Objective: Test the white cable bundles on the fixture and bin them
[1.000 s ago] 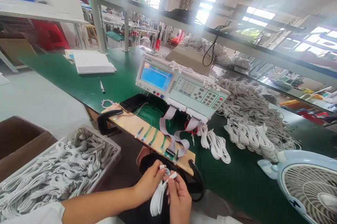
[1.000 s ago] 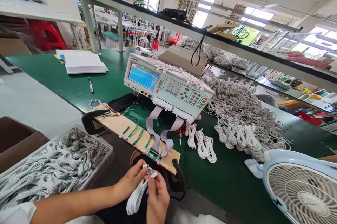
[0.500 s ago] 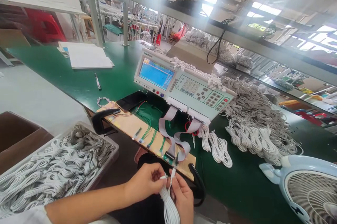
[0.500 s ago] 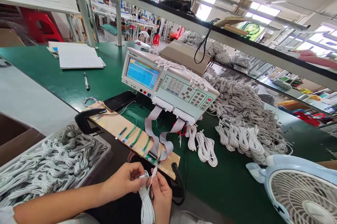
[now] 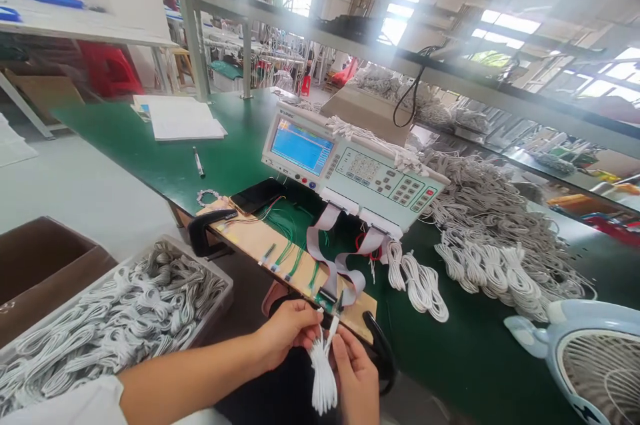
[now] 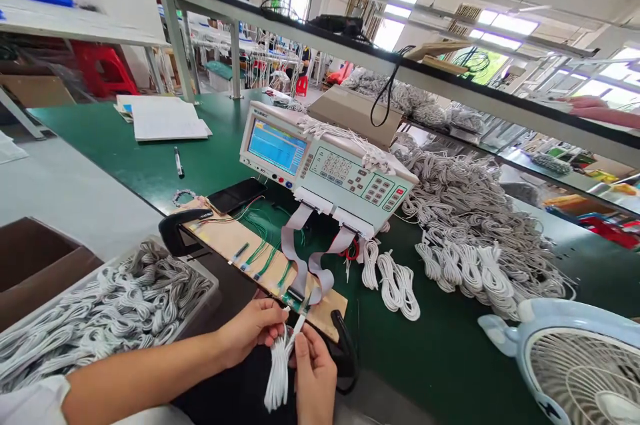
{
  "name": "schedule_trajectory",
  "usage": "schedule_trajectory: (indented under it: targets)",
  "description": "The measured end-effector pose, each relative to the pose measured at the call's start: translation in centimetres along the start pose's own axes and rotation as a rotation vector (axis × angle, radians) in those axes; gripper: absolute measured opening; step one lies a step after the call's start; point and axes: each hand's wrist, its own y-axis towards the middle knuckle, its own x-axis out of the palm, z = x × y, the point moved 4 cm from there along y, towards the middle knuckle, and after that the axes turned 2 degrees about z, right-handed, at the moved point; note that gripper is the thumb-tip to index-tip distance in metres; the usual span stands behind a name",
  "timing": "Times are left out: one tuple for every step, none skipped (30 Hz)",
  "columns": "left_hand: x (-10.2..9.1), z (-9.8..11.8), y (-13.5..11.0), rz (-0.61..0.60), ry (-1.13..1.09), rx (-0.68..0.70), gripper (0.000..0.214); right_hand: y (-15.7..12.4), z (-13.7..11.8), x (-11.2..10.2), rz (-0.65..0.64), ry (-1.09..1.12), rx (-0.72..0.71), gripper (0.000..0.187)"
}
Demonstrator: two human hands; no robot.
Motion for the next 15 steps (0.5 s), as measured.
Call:
schedule_trajectory:
  targets:
    - [0.2,-0.1,0.0,0.019,-0.031,0.007,0.028,-0.1,0.0,-0.3,-0.001,-0.011,0.008,0.046]
    - [0.3,-0.3,-0.1,0.033,-0.061,0.015,0.029,-0.3,0.0,-0.4,0.003,-0.018,0.011,0.047]
    - [0.5,-0.4,-0.2,0.041,-0.087,0.023,0.03,-0.6,-0.1,-0.5,0.013,-0.018,0.017,0.049]
    - [0.7,-0.6,-0.3,0.047,-0.109,0.031,0.031,-0.9,-0.2,-0.4,0.031,-0.005,0.025,0.05]
    - [0.8,-0.7,-0.3,0.053,-0.137,0.037,0.031,-1.1,-0.3,-0.3,0.051,0.021,0.034,0.049]
    - [0.9,-0.9,-0.3,0.057,-0.167,0.043,0.032,-1.3,-0.4,-0.2,0.071,0.063,0.037,0.048]
    - [0.9,-0.9,-0.3,0.058,-0.192,0.048,0.032,-1.3,-0.4,-0.1,0.092,0.115,0.038,0.045]
    - [0.8,-1.0,-0.2,0.056,-0.207,0.051,0.032,-1.3,-0.3,0.0,0.117,0.176,0.04,0.043]
    - [0.7,-1.0,-0.1,0.052,-0.215,0.051,0.033,-1.2,-0.1,0.1,0.136,0.237,0.043,0.042]
    - [0.6,-0.9,0.1,0.037,-0.207,0.048,0.033,-1.1,0.1,0.1,0.146,0.286,0.051,0.043]
    - [0.5,-0.8,0.2,0.016,-0.174,0.043,0.034,-0.9,0.3,0.2,0.146,0.3,0.054,0.043]
    - [0.4,-0.8,0.3,-0.006,-0.12,0.033,0.035,-0.8,0.4,0.2,0.143,0.249,0.027,0.043]
    - [0.3,-0.7,0.5,-0.031,-0.06,0.018,0.037,-0.7,0.2,0.2,0.138,0.143,-0.035,0.04]
    - [0.3,-0.7,0.7,-0.05,-0.003,0.003,0.039,-0.6,-0.2,0.3,0.134,0.01,-0.126,0.038]
    - [0.3,-0.7,1.0,-0.058,0.047,-0.014,0.043,-0.6,-0.7,0.5,0.13,-0.124,-0.231,0.035]
